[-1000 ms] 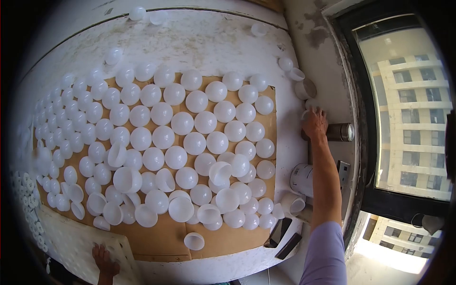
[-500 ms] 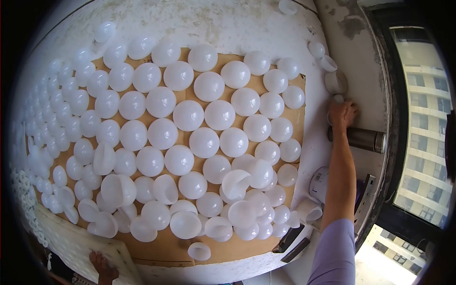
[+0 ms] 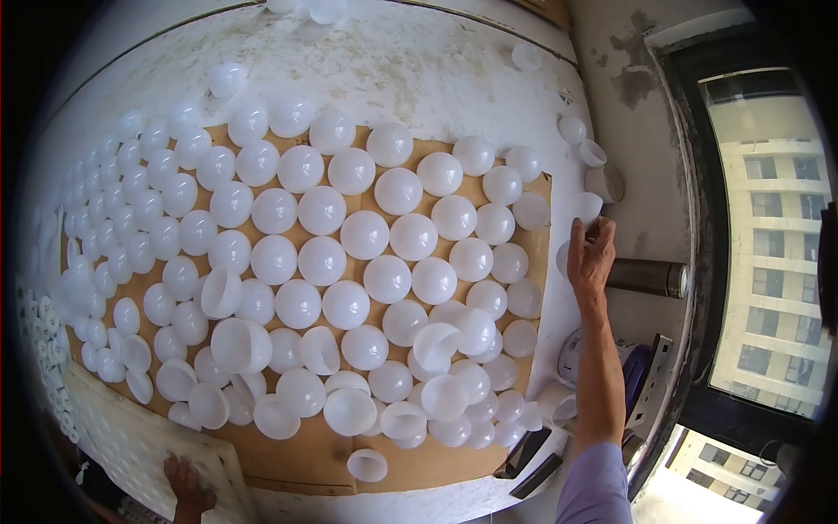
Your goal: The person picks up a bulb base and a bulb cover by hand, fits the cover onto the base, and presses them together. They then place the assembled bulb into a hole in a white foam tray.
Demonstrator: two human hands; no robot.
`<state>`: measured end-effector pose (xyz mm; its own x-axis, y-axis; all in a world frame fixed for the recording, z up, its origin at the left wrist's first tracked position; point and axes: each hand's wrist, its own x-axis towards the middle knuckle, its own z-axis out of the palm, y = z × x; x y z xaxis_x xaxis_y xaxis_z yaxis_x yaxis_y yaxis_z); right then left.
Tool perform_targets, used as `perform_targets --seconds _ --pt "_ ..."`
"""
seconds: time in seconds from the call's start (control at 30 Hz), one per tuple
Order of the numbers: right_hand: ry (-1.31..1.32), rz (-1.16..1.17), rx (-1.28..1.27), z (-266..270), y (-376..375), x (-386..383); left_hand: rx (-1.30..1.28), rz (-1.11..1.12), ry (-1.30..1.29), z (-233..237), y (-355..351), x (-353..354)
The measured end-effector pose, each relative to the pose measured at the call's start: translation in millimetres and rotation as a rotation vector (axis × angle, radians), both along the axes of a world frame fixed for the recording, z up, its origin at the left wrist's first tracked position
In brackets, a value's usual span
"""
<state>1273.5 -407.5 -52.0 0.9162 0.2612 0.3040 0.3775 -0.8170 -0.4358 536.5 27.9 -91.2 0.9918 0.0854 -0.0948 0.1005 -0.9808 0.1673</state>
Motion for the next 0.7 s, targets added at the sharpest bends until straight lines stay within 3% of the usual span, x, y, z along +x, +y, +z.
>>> perform_targets --seconds 0.07,0.13,0.2,0.3,0.47,0.57,0.63,0.7 --pt "0.194 0.28 0.241 8.8 38.0 -42.5 0.014 -0.009 -0.001 -2.3 0.7 1.8" --pt "0.222 0.584 0.245 16.8 69.0 -76.2 -0.026 -0.004 -0.012 0.1 1.7 1.9" --pt "0.177 0.776 0.134 23.3 92.0 -99.8 -0.027 -0.01 -0.015 2.0 1.9 4.0" --pt "-0.101 0.927 -0.169 24.9 114.1 -119.9 -0.02 -0.009 -0.023 2.3 -1.0 8.3" --pt "0.005 1.0 -0.102 37.5 126.5 -138.7 -0.007 0.004 -0.04 3.2 -1.0 13.2" --pt "0.238 0.869 0.232 46.1 116.0 -134.5 -0.01 -0.002 -0.051 3.7 -1.4 10.4" --pt "0.208 0.692 0.352 41.6 96.7 -109.7 -0.016 -0.004 -0.03 -1.4 0.8 7.6" --pt "0.178 0.395 0.291 34.4 77.9 -69.5 -0.021 -0.012 -0.037 -3.2 0.1 8.5"
